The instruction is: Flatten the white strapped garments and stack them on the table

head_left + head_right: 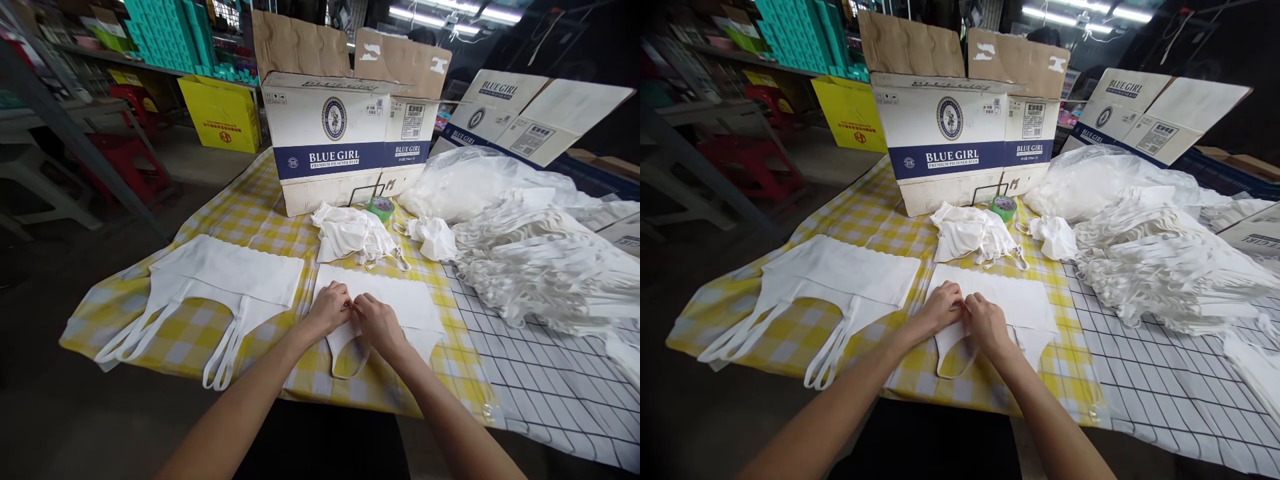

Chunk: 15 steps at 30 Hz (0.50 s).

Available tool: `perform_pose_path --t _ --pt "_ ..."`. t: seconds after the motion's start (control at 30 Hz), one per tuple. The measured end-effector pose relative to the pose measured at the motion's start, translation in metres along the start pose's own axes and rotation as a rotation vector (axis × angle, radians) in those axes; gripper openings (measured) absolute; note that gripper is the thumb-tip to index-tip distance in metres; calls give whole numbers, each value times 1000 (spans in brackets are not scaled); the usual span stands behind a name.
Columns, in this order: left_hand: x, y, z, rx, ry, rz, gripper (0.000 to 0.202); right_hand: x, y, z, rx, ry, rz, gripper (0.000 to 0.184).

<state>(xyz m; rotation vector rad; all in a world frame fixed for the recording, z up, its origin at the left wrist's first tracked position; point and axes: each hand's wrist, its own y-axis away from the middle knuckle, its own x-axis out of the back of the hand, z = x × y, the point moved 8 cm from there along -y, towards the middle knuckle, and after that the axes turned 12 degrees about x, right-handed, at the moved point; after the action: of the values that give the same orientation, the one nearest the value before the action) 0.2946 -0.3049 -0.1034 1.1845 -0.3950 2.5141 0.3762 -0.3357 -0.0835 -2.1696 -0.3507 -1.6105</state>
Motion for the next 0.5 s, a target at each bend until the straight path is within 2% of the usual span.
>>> perform_pose_path --t 0.07,0.13,0.2,0.23,0.3,0.37,0.43,0.5 --pt "6 3 1 -7 13 -11 9 2 15 3 -104 -159 59 13" --pt "12 5 1 -26 55 -93 13 3 33 -5 -126 -298 52 17" --pt "17 6 -3 -21 109 -215 17 6 51 -22 -36 -372 -26 24" --pt "21 4 -8 18 105 -239 20 8 59 -28 28 -383 -69 26" --pt "35 -5 -25 169 9 -158 25 17 70 -24 98 -368 -95 29" --pt "49 -13 -42 340 -133 1 27 27 74 14 5 -302 -21 30" --pt "55 -19 -50 461 -227 99 28 36 75 78 -212 -198 84 31" --pt "54 -27 -55 537 -273 134 31 44 78 143 -461 -55 188 37"
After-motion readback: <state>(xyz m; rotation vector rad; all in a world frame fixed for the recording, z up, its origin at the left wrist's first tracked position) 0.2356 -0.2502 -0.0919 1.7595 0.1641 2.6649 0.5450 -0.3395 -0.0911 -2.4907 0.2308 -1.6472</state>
